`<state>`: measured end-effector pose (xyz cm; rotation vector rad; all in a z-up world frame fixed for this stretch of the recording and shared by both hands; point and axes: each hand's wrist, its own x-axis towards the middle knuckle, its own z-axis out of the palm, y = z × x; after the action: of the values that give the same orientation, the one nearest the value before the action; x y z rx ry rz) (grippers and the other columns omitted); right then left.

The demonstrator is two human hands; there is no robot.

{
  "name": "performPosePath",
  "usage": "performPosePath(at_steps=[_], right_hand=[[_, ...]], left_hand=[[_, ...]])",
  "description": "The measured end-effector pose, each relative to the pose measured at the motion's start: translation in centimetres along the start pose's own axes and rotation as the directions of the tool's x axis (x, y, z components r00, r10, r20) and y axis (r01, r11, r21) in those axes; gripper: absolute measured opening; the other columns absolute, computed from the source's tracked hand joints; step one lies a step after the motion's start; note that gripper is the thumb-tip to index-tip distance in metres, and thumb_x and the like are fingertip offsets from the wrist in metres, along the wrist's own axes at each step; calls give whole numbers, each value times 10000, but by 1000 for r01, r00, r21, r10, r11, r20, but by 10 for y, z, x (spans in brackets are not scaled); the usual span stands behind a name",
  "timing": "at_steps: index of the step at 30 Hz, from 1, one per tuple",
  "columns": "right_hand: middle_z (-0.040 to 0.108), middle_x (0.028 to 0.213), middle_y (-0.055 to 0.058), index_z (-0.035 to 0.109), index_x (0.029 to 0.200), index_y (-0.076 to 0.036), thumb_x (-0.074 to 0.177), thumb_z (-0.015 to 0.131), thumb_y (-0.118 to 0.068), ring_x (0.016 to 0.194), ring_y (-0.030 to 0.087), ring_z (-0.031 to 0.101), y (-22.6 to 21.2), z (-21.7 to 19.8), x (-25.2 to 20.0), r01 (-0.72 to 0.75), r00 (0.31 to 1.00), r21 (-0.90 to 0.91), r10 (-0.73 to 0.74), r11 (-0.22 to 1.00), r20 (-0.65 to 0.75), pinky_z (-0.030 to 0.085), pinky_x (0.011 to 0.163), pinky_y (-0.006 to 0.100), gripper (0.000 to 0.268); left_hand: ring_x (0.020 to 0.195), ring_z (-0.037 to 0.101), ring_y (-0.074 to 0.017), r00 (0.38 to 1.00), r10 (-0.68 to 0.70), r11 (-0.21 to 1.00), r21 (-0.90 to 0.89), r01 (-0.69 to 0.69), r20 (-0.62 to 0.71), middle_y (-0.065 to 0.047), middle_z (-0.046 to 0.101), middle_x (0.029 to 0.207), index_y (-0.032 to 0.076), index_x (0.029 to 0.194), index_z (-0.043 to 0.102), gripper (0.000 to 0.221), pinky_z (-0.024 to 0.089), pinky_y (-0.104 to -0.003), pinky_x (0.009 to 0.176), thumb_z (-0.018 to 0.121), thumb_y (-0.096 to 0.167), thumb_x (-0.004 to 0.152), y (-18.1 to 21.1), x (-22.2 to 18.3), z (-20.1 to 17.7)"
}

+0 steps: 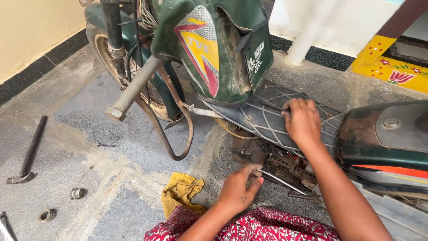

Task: The person sits on the ground beside a motorcycle and works on the footboard area, using a spanner to loosen and turn bolts and handling small fasteners by hand. They reposition the spanner on different bolts and pick up parts from the ground as they work.

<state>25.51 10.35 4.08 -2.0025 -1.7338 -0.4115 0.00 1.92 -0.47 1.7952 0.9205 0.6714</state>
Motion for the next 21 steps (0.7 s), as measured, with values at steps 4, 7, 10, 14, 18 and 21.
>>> performPosePath(at_steps=[4, 7, 10, 14, 18, 21], right_hand=[[762, 1028, 118, 753, 1127, -110, 933, 723, -172, 971, 346, 697, 16, 11, 35, -120, 992, 211, 107, 970, 68, 527, 845, 460, 205], [776, 963, 108, 761, 1181, -111, 956, 712, -164, 863, 273, 712, 48, 36, 67, -266, 962, 435, 206, 860, 181, 536, 772, 406, 236], [763, 941, 94, 753, 1192, -70, 897, 777, -152, 814, 194, 686, 73, 58, 89, -372, 924, 617, 214, 693, 317, 535, 729, 334, 307], [756, 936, 76, 766, 1126, -26, 788, 852, -104, 810, 145, 673, 89, 76, 95, -398, 907, 699, 142, 594, 396, 544, 726, 288, 357], [761, 943, 75, 789, 1086, -34, 788, 850, -88, 834, 145, 671, 88, 79, 87, -345, 930, 699, 127, 626, 345, 541, 755, 300, 309], [766, 941, 74, 799, 1097, -71, 807, 848, -120, 843, 170, 670, 78, 71, 82, -334, 937, 647, 170, 686, 304, 529, 771, 327, 297]], left_hand=[[970, 759, -233, 1000, 20, 999, -46, -20, -3, -118, 761, 1117, 50, 1274, 638, 351, 591, -344, 864, 674, 156, 941, 3, -4, -3], [969, 761, -235, 999, 40, 997, -60, -41, -6, -120, 764, 1102, 47, 1257, 644, 331, 591, -349, 855, 672, 154, 944, 4, -7, -6], [964, 760, -250, 998, 55, 997, -53, -56, -21, -125, 766, 1089, 48, 1247, 649, 324, 586, -360, 852, 675, 151, 941, 1, -3, -8], [973, 751, -272, 998, 56, 998, -33, -57, -37, -136, 764, 1081, 46, 1238, 657, 319, 582, -375, 854, 683, 138, 933, -5, 4, -9], [979, 754, -268, 999, 39, 999, -28, -40, -36, -135, 761, 1075, 45, 1231, 656, 315, 586, -374, 854, 680, 131, 929, -9, 7, -11], [987, 756, -269, 999, 29, 999, -37, -30, -27, -136, 763, 1075, 42, 1230, 658, 311, 590, -369, 866, 682, 130, 933, -10, 6, -12]])
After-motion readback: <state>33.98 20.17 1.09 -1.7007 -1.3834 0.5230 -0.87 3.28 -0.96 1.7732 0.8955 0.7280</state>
